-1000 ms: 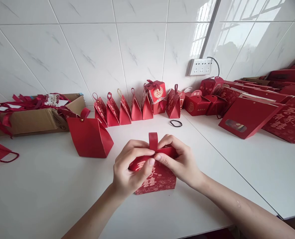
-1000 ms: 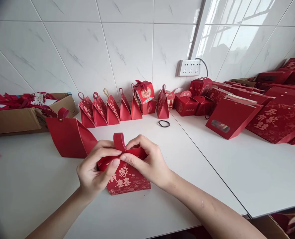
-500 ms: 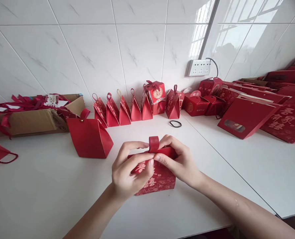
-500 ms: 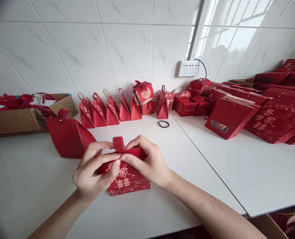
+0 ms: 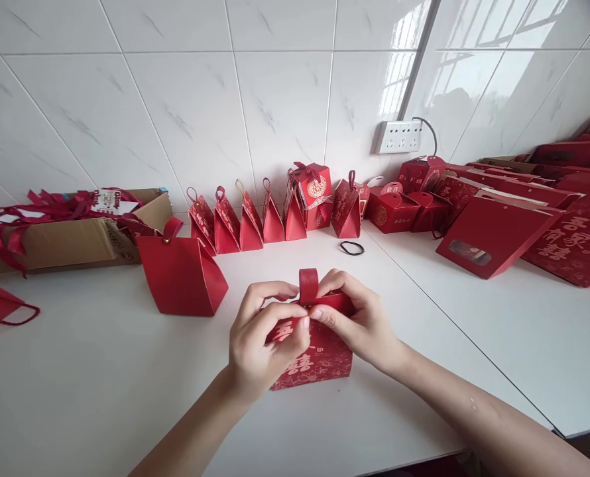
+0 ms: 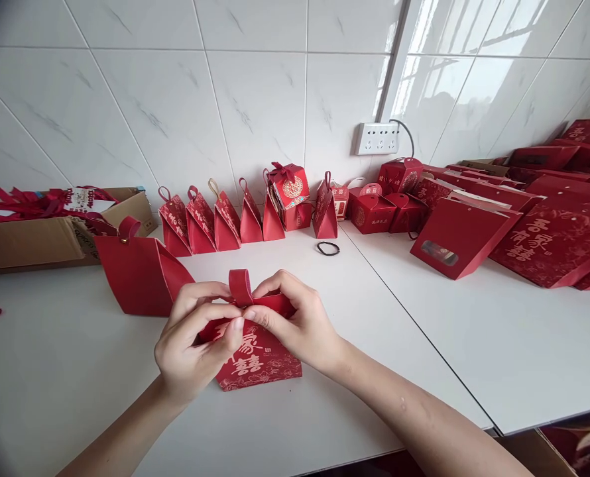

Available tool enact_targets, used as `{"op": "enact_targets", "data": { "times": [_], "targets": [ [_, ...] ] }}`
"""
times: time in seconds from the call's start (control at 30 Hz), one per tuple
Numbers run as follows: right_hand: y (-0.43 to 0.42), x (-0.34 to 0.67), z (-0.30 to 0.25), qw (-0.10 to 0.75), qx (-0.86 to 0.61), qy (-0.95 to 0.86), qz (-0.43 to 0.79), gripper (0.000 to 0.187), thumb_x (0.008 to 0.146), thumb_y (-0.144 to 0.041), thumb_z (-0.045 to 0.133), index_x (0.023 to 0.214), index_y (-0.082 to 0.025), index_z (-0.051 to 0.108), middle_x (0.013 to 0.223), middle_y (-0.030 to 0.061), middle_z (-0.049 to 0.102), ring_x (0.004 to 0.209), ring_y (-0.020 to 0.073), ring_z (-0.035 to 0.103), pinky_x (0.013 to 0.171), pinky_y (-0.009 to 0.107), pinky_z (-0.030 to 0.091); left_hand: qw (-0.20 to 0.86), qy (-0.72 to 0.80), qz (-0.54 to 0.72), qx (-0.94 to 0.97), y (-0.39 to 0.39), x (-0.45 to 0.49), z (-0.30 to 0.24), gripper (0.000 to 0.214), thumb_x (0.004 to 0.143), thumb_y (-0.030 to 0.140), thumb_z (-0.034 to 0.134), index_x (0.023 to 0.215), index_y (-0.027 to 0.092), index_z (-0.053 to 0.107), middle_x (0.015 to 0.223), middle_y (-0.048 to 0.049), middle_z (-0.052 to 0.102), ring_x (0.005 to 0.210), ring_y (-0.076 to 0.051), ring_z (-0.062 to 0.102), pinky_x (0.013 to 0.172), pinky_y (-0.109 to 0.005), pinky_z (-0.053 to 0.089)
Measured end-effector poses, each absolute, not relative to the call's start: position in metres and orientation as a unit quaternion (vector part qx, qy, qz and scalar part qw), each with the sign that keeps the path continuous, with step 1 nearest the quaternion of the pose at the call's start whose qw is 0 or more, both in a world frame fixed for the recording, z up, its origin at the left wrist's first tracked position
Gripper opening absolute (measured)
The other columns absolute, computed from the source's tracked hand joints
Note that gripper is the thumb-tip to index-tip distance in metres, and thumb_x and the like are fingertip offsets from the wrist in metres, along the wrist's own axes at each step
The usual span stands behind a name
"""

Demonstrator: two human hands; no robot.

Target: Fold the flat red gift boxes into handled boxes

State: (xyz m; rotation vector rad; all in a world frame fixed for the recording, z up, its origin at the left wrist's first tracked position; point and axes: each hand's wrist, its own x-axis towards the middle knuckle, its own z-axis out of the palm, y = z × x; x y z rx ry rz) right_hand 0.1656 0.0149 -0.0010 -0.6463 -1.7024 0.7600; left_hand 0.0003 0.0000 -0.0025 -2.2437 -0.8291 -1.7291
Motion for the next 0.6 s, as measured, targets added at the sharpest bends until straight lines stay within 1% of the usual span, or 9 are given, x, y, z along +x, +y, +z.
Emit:
{"op": "enact_targets", "data": {
  "times": [0.2, 0.4, 0.5, 0.6],
  "targets": [
    [0.0149, 0.1659, -0.0008, 0.551, -0.274, -0.714, 0.332, 0.026, 0.086, -0.046, 0.067, 0.079, -0.021, 0.059, 0.074, -0.0003, 0.062, 0.063, 0.0124, 0.056, 0.061, 0.027, 0.048, 0.091, -0.270, -0.581, -0.762, -0.0001, 0.0010, -0.0020, 0.009, 0.086, 0.010, 0.060, 0.083, 0.018, 0.061, 0.093, -0.0039, 0.058, 0.075, -0.011, 0.063, 0.057, -0.021, 0.053],
    [0.0142, 0.1658, 0.0003, 0.553, -0.273, -0.713, 0.334, 0.027, 0.085, -0.045, 0.068, 0.077, -0.021, 0.058, 0.072, -0.0012, 0.061, 0.062, 0.0118, 0.056, 0.060, 0.026, 0.048, 0.083, -0.282, -0.580, -0.760, -0.0004, 0.0008, -0.0030, 0.010, 0.087, 0.013, 0.058, 0.080, 0.019, 0.059, 0.094, -0.0043, 0.056, 0.082, -0.014, 0.064, 0.066, -0.025, 0.057],
    [0.0144, 0.1660, 0.0000, 0.552, -0.272, -0.715, 0.333, 0.026, 0.086, -0.044, 0.067, 0.078, -0.022, 0.058, 0.073, -0.0011, 0.061, 0.062, 0.0118, 0.056, 0.060, 0.026, 0.048, 0.084, -0.275, -0.584, -0.759, 0.0001, 0.0017, -0.0040, 0.007, 0.086, 0.013, 0.059, 0.083, 0.018, 0.060, 0.097, -0.0049, 0.055, 0.079, -0.013, 0.064, 0.061, -0.024, 0.056],
    [0.0145, 0.1661, -0.0002, 0.552, -0.273, -0.716, 0.328, 0.027, 0.086, -0.046, 0.066, 0.079, -0.022, 0.058, 0.073, -0.0006, 0.062, 0.062, 0.0123, 0.056, 0.061, 0.026, 0.048, 0.093, -0.267, -0.586, -0.760, 0.0004, 0.0026, -0.0044, 0.006, 0.086, 0.012, 0.061, 0.086, 0.017, 0.062, 0.096, -0.0048, 0.056, 0.080, -0.013, 0.063, 0.060, -0.022, 0.055]
  ]
}}
